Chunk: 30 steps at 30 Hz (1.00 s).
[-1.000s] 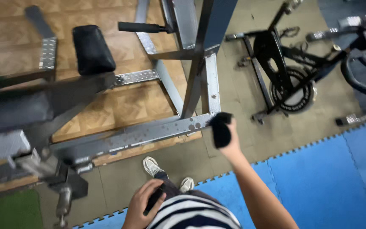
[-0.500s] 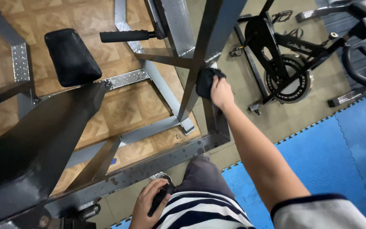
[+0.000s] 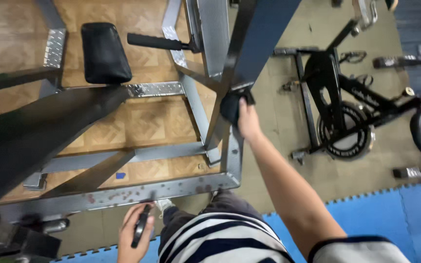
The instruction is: The person wipes the metal frame and seat of a weight training machine using a black cloth while holding a black device.
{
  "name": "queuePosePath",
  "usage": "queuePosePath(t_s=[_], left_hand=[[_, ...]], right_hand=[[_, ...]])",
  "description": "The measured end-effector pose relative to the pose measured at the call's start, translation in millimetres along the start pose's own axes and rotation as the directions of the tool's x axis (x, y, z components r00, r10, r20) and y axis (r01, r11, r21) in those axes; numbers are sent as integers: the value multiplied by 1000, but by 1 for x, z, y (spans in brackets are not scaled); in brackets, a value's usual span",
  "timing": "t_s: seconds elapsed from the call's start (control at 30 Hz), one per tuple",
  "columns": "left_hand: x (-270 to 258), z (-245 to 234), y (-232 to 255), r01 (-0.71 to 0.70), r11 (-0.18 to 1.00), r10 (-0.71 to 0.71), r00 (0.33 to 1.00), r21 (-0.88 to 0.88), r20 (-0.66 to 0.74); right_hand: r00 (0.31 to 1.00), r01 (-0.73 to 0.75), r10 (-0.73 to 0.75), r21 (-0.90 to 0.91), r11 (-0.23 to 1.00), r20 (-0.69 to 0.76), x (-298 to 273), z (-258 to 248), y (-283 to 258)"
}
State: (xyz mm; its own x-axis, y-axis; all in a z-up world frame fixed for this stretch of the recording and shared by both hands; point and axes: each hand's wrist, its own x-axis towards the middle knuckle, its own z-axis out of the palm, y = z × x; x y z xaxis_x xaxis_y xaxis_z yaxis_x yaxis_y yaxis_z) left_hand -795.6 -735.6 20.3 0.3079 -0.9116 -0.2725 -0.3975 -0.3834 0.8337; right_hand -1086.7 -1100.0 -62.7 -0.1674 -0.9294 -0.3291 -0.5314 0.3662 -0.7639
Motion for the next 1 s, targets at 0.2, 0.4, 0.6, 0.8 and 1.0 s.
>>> queuePosePath(t_s=[0.2,0.4,0.6,0.8,1.0], left_hand=[[-16,68,6,-63,998,65,960,15,-273],[-32,118,44,-167,986,154,920,-5,-361],[-66,146,70,-131,986,87,932,-105,-351],[-113,147,88,126,980,-165,946,-152,-278],[-139,166,-6,123,988,-151,848,-89,-508]], right_hand=[[966,-143,79,255,956,248,-121,-20,34],[851,-277,148,191,942,504,-132,-30,53],[932,-323,86,702,635,351,-33,-4,17],[891,-407,64,728,551,449,-8,-11,30],[835,-473,245,414,778,493,-8,-28,33]])
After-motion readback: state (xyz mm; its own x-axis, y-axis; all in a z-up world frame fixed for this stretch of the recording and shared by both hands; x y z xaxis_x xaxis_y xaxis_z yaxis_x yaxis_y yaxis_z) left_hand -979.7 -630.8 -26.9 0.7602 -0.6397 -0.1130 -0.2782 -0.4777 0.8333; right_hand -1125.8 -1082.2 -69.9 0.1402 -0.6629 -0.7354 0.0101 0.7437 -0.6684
